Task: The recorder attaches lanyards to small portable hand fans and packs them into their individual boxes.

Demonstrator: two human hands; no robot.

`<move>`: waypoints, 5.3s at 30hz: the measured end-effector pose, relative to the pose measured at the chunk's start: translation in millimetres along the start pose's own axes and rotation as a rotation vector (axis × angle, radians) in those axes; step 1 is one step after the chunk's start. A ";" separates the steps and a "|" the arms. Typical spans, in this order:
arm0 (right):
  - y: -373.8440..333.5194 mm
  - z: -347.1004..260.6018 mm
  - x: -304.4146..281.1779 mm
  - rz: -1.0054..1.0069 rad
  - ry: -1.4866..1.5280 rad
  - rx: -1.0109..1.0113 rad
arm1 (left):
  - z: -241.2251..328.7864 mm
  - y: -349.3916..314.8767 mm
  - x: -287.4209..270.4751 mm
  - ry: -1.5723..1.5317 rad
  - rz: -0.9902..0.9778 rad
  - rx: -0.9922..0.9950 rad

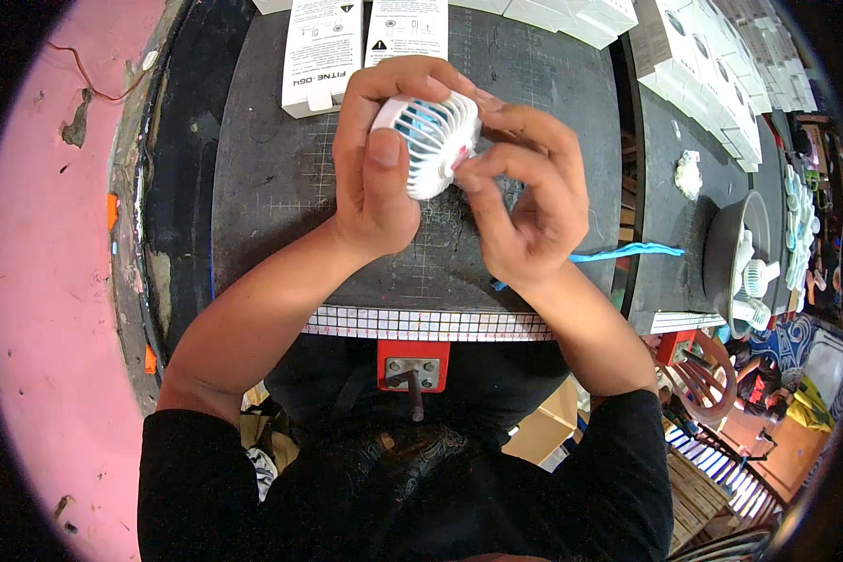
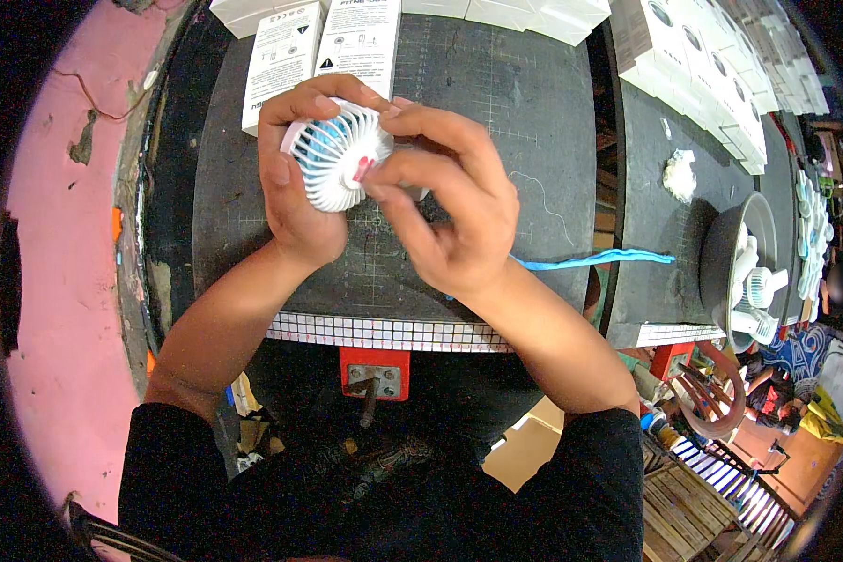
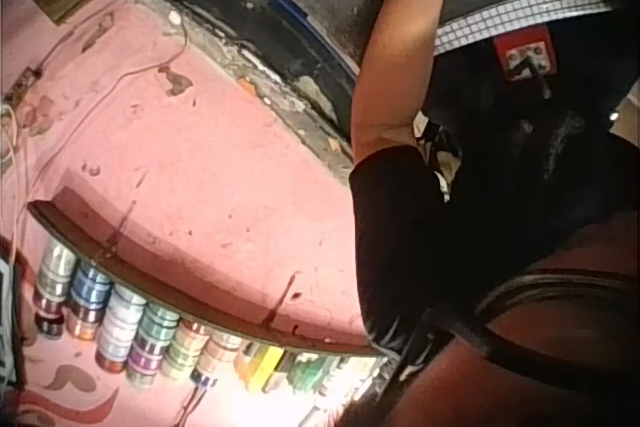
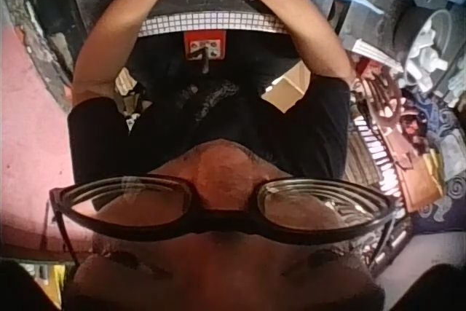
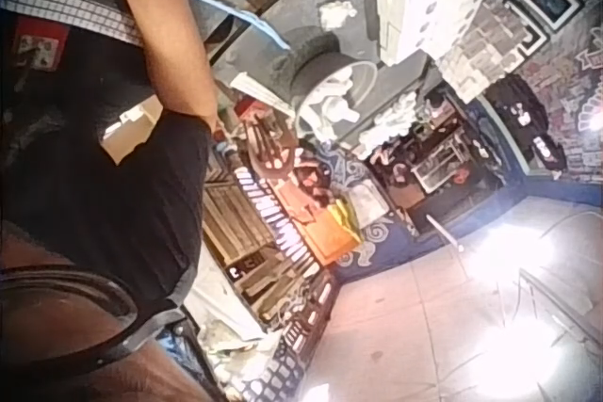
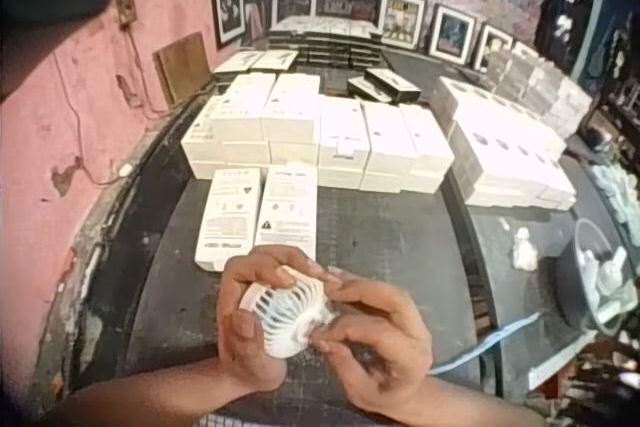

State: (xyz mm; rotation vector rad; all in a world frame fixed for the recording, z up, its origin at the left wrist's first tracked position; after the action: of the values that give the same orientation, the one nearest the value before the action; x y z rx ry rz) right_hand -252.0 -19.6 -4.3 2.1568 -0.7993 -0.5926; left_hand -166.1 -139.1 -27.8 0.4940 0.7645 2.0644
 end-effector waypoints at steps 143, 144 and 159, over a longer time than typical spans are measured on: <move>-11.5 -22.3 -58.3 -0.288 -0.603 0.248 | -24.4 7.6 4.5 0.289 -0.427 -0.305; -13.1 -14.2 -52.2 -0.360 -0.639 0.190 | -25.2 7.7 3.8 0.309 -0.422 -0.297; -24.9 -6.6 -42.7 -0.241 -0.581 0.130 | -20.8 8.8 7.2 0.402 -0.450 -0.234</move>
State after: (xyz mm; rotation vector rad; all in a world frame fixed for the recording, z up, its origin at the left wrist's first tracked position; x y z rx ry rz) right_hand -269.0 26.5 -12.8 2.2382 -0.8970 -1.3651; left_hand -187.5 -144.0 -36.7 -0.2194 0.7658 1.8058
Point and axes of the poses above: each hand's wrist, its own y-axis towards the middle knuckle, its own x-axis out of the palm, z = x × y, the point moved 6 cm from there along y, towards the middle knuckle, and after that the axes turned 7 degrees about y, right-handed, at the moved point
